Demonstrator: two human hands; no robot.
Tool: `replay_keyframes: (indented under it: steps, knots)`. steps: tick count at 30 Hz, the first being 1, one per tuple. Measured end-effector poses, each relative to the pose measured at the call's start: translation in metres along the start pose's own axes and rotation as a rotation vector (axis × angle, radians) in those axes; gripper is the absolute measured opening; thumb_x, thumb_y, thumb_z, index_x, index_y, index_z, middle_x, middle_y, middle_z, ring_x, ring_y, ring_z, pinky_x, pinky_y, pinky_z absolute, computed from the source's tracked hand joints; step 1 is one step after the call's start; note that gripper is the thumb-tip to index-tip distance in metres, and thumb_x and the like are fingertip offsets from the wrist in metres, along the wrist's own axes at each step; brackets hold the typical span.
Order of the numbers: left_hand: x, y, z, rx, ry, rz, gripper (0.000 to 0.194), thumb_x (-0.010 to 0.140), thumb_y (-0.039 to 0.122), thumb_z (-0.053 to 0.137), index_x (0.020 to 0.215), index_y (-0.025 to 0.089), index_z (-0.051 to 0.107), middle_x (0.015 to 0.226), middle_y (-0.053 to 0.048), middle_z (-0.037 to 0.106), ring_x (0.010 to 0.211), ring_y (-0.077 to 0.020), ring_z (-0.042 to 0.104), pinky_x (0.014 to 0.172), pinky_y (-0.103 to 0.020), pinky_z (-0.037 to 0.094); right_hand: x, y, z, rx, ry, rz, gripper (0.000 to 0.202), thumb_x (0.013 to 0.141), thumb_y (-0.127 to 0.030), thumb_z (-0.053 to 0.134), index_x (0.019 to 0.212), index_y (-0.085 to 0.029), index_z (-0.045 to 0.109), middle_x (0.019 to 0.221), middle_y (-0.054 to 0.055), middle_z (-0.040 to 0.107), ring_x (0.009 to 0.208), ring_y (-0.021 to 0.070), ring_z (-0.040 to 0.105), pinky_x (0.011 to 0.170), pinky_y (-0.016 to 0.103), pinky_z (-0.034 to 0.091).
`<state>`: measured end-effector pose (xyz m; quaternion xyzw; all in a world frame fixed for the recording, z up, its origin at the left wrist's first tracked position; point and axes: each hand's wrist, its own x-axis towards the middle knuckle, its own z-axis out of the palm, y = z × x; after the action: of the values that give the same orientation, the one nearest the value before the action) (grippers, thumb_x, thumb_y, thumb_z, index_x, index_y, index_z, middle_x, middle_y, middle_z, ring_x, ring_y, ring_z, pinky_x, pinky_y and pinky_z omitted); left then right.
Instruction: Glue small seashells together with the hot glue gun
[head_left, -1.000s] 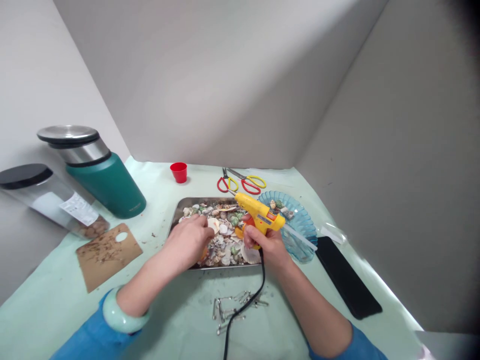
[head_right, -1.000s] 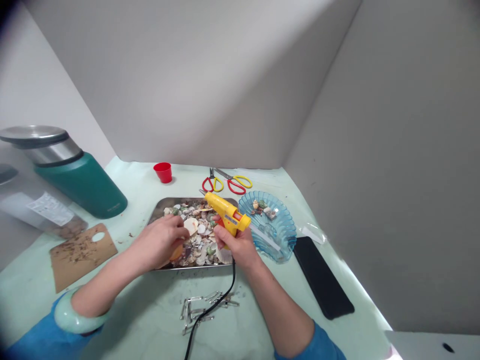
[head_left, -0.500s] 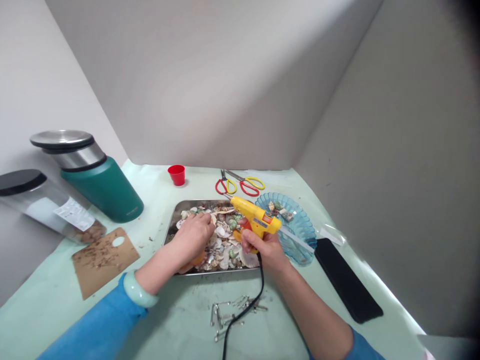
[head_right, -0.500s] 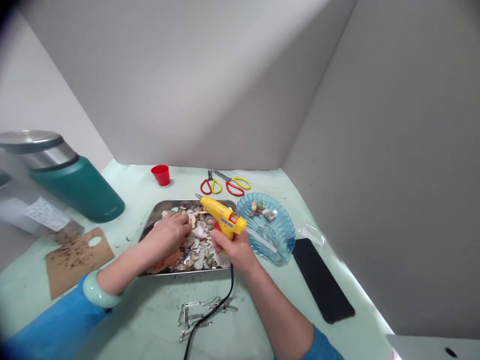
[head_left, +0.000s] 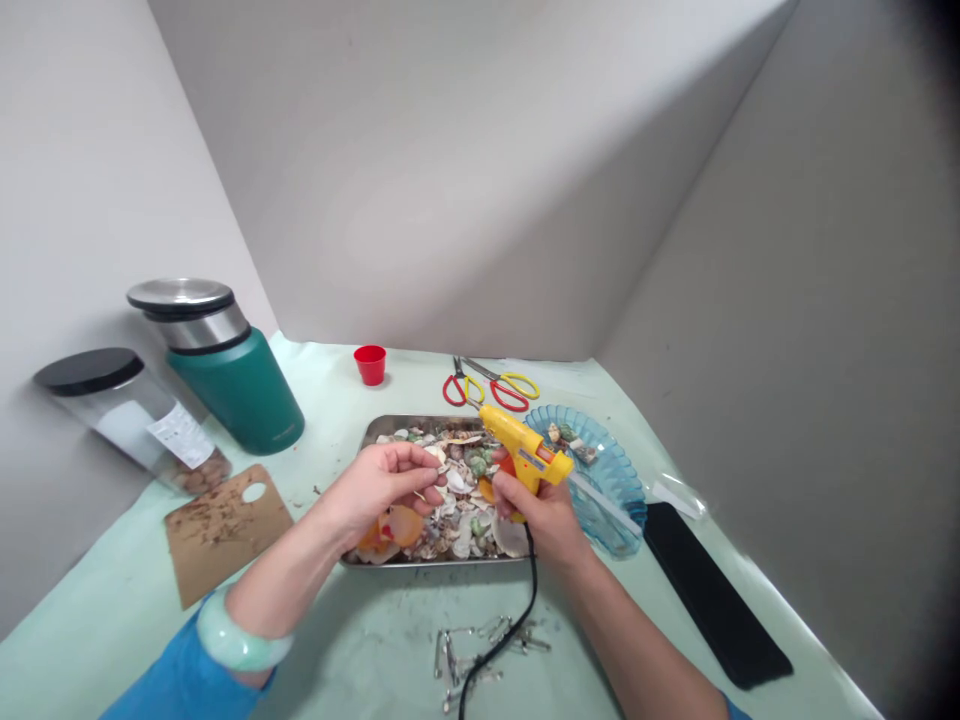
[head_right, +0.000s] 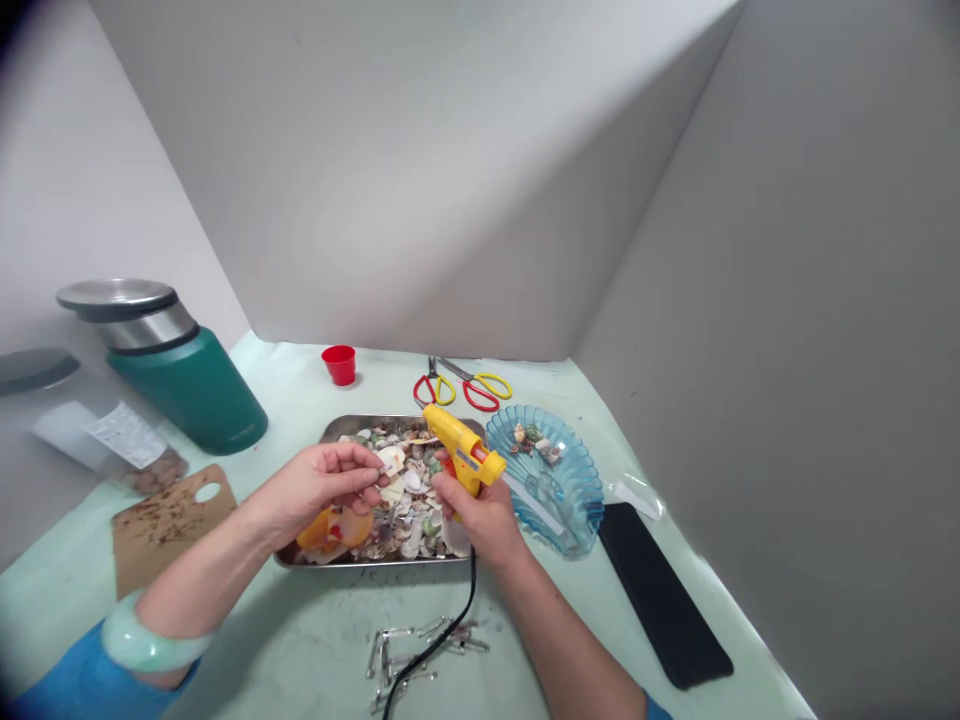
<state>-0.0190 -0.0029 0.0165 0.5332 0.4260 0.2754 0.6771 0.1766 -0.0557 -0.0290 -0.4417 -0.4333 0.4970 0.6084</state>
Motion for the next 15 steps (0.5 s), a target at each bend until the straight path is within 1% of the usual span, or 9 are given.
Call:
replay_keyframes:
  steps: [3,5,7,8,10,12,15]
  knots:
    - [-0.002,0.003,0.005,0.038,-0.009,0.038,0.02,0.07,0.028,0.069,0.081,0.014,0.058,0.064,-0.002,0.069,0.062,-0.0145,0.066,0.063,-0.027,0.05,0.003,-0.006,0.015,-0.085,0.033,-0.011,0.034,0.073,-0.037,0.07,0.099,-0.018,0.061,0.07,-0.001,0.059,0.051,0.011,0.048,0.049,0.025,0.042]
    - [-0.003,0.004,0.007,0.073,0.0,0.085,0.017,0.071,0.026,0.068,0.08,0.015,0.059,0.064,-0.001,0.069,0.066,-0.0161,0.067,0.064,-0.029,0.051,0.004,-0.008,0.025,-0.158,0.006,-0.044,0.029,0.074,-0.036,0.069,0.098,-0.019,0.062,0.079,0.002,0.061,0.06,0.0138,0.053,0.055,0.027,0.046]
    - [-0.004,0.006,0.009,0.095,0.016,0.133,0.016,0.072,0.027,0.067,0.079,0.016,0.059,0.063,-0.001,0.069,0.066,-0.017,0.068,0.064,-0.029,0.051,0.006,-0.008,0.032,-0.228,-0.011,-0.093,0.024,0.076,-0.034,0.068,0.094,-0.02,0.063,0.081,0.002,0.062,0.068,0.0163,0.056,0.062,0.028,0.048]
    - [-0.005,0.006,0.008,0.095,0.016,0.149,0.016,0.073,0.029,0.067,0.078,0.015,0.059,0.063,-0.001,0.069,0.065,-0.0168,0.067,0.064,-0.03,0.051,0.007,-0.009,0.034,-0.249,-0.013,-0.108,0.022,0.077,-0.034,0.067,0.093,-0.02,0.063,0.08,0.002,0.062,0.069,0.0167,0.057,0.064,0.028,0.048]
    - [-0.005,0.008,0.006,0.063,0.011,0.153,0.02,0.076,0.034,0.064,0.078,0.015,0.06,0.064,-0.003,0.069,0.063,-0.0161,0.066,0.064,-0.03,0.052,0.009,-0.011,0.038,-0.25,-0.018,-0.098,0.022,0.078,-0.035,0.066,0.094,-0.02,0.063,0.076,0.001,0.061,0.065,0.0155,0.055,0.061,0.028,0.048]
    - [-0.005,0.01,0.003,-0.01,0.01,0.137,0.023,0.078,0.037,0.062,0.08,0.014,0.061,0.068,-0.004,0.07,0.063,-0.0155,0.066,0.064,-0.03,0.052,0.012,-0.014,0.041,-0.194,-0.006,-0.063,0.025,0.077,-0.034,0.067,0.097,-0.02,0.062,0.073,0.0,0.059,0.058,0.013,0.051,0.056,0.026,0.046]
    - [-0.006,0.011,-0.001,-0.099,-0.023,0.133,0.022,0.078,0.034,0.063,0.087,0.014,0.062,0.077,-0.006,0.072,0.068,-0.0157,0.067,0.067,-0.03,0.052,0.016,-0.019,0.043,-0.111,0.02,-0.031,0.029,0.073,-0.033,0.07,0.098,-0.02,0.062,0.073,-0.001,0.058,0.055,0.0111,0.049,0.052,0.024,0.044]
